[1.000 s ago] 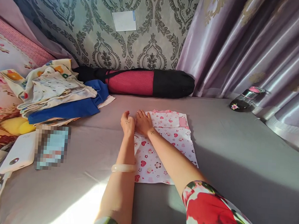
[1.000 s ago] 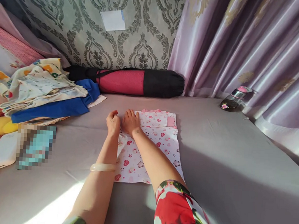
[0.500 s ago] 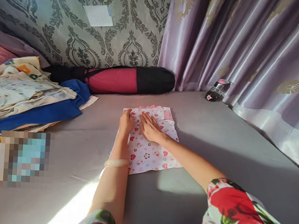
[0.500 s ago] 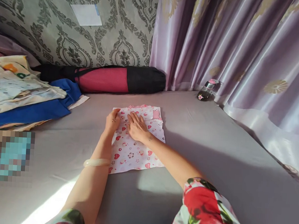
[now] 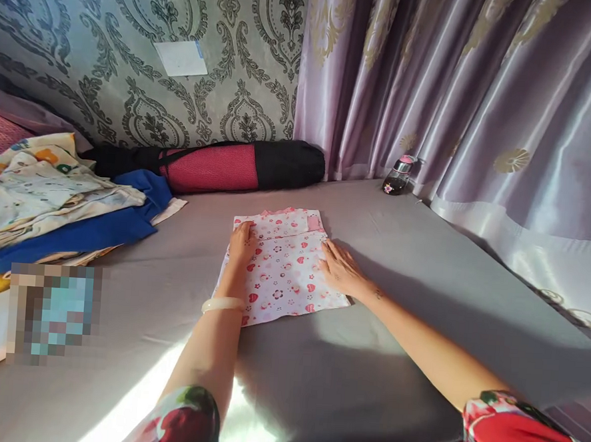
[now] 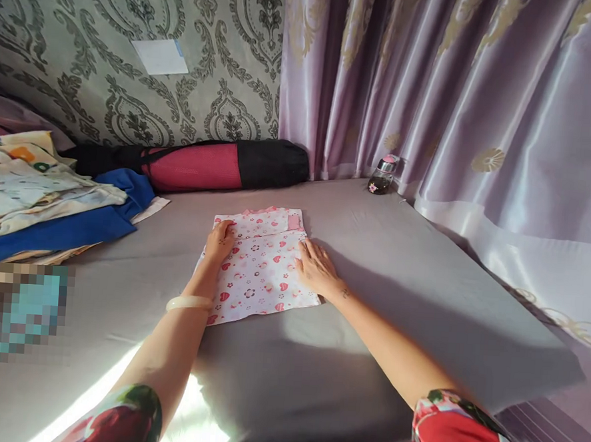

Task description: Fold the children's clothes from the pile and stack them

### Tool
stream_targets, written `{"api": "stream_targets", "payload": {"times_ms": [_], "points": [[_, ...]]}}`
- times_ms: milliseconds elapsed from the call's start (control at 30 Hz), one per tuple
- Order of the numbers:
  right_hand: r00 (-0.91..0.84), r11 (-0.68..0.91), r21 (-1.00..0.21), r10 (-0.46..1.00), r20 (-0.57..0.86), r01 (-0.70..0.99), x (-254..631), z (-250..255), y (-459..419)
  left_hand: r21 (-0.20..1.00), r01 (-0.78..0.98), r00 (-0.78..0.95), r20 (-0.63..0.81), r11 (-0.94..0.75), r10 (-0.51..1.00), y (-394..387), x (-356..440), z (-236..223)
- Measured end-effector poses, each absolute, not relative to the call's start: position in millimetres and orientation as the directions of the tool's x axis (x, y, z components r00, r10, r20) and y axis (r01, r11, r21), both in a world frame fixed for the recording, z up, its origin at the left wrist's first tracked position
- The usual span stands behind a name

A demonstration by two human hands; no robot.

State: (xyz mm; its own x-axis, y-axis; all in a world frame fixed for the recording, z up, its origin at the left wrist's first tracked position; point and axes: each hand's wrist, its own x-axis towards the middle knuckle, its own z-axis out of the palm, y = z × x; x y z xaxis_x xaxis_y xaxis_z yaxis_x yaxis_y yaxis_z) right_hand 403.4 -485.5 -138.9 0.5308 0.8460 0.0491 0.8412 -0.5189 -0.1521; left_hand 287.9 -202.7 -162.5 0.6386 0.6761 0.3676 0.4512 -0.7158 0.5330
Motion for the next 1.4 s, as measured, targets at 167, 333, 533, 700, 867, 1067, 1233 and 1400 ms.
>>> {"api": "stream_targets", "payload": {"times_ms": [167,333,533,700,867,1067,1233,1400], "points": [[0.532,-0.516,-0.159,0.842,0.089,0.842,384.6,-126.9,-518.1,0.387,0.515,0.678,0.362,-0.765,0.640,-210.5,287.8,-157.3],[0.512,-0.488,-0.168,0.843,0.163,0.857,356.6,-114.2,-543.6,0.189,0.524,0.746,0.369,-0.831,0.554,-227.8,275.6,-149.6],[0.552,-0.512,-0.256,0.826,0.115,0.820,340.3,-110.7,-556.3,0.082,0.623,0.746,0.239,-0.778,0.622,-247.5,219.5,-131.7],[0.561,-0.513,-0.383,0.828,0.016,0.768,337.4,-105.8,-562.3,0.163,0.684,0.714,0.048,-0.711,0.698,-259.9,150.6,-120.6],[0.510,-0.437,-0.543,0.860,-0.018,0.717,344.8,-104.6,-565.2,0.392,0.673,0.694,-0.040,-0.627,0.719,-279.7,99.3,-116.6],[0.456,-0.383,-0.569,0.890,-0.017,0.727,350.3,-103.1,-567.4,0.684,0.557,0.741,-0.153,-0.471,0.654,-297.8,88.2,-105.4],[0.501,-0.361,-0.563,0.858,0.113,0.744,351.4,-106.4,-560.9,0.784,0.488,0.756,-0.161,-0.383,0.634,-301.4,92.1,-90.5],[0.517,-0.314,-0.508,0.791,0.326,0.802,356.6,-105.2,-555.1,0.848,0.367,0.762,-0.039,-0.382,0.646,-297.3,91.0,-82.8]]}}
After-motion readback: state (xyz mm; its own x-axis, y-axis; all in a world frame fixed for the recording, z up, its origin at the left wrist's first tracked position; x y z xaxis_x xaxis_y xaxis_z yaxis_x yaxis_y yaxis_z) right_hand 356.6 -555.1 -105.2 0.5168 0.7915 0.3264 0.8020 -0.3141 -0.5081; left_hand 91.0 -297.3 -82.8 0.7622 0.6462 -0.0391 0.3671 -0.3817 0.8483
